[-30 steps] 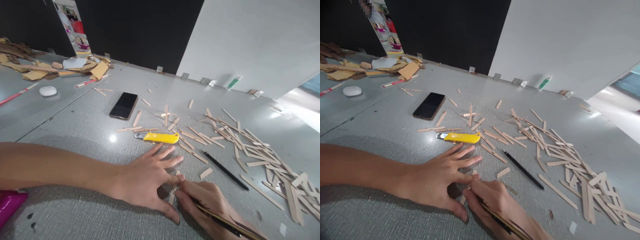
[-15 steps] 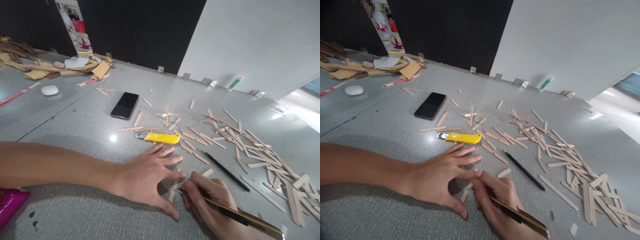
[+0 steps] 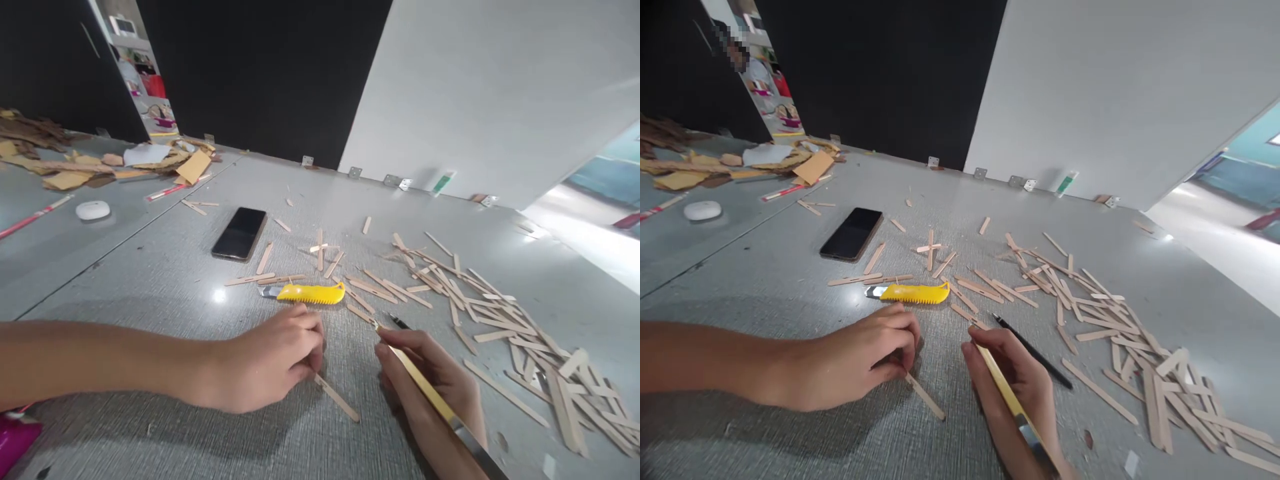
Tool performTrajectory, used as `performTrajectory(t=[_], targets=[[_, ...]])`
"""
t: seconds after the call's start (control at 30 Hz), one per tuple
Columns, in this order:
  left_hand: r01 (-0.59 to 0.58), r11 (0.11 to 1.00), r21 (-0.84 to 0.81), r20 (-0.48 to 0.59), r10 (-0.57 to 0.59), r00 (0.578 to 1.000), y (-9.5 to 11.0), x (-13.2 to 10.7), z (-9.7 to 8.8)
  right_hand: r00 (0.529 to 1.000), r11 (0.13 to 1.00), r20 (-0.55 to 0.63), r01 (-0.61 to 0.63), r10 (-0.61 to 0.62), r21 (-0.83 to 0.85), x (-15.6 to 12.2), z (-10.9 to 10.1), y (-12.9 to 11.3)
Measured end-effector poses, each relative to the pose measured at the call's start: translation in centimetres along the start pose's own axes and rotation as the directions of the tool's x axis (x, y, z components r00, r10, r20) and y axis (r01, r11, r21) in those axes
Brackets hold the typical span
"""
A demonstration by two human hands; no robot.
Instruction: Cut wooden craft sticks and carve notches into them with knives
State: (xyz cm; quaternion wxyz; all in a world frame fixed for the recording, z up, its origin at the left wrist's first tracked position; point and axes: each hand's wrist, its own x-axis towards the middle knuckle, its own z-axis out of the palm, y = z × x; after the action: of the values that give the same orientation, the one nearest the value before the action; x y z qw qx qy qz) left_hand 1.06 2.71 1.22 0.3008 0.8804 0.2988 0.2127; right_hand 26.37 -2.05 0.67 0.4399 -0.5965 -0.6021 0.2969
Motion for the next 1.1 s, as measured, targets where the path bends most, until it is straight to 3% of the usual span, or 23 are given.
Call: performTrajectory(t=[0.17,0.33,0.53,0.67,0.73,0.8,0.93,1.1], targets=[[-0.177,0.981,0.077,-0.095,0.184,0.978,0.3,-0.6,0.5,0.995,0.994,-0.008,0.098,-0.098,-0.046,-0.1,0.1,0.2],[-0.407,0.906,0.119,-0.190,0.423,0.886,0.7,-1.0,0.3,0.988,0.984,-0.004,0.154,-0.155,0.089,-0.7,0.0,1.1],[-0.546,0.832,0.100,-0.199,0.555,0.808,1.0,-1.0,-0.5,0.969,0.960,0.082,0.217,-0.235,0.179,-1.0,-0.7,1.1],[-0.584,0.806,0.098,-0.173,0.592,0.787,1.0,-1.0,-0.6,0.935,0.933,0.090,0.330,-0.344,0.142,-1.0,-0.8,0.7],[-0.571,0.818,0.070,-0.215,0.571,0.792,0.8,-1.0,-0.3,0.922,0.925,0.097,0.364,-0.374,0.106,-1.2,-0.9,0.7],[-0.522,0.852,0.033,-0.236,0.515,0.824,0.6,-0.9,0.3,0.913,0.919,0.102,0.387,-0.394,0.080,-1.4,-1.1,0.8],[-0.405,0.914,-0.032,-0.151,0.396,0.906,-0.1,-0.2,1.2,0.918,0.929,0.142,0.361,-0.370,0.085,-1.6,-1.1,0.9],[-0.312,0.950,0.014,-0.087,0.312,0.946,-0.4,0.2,1.3,0.927,0.961,0.255,0.264,-0.275,0.077,-1.4,-0.5,0.1]])
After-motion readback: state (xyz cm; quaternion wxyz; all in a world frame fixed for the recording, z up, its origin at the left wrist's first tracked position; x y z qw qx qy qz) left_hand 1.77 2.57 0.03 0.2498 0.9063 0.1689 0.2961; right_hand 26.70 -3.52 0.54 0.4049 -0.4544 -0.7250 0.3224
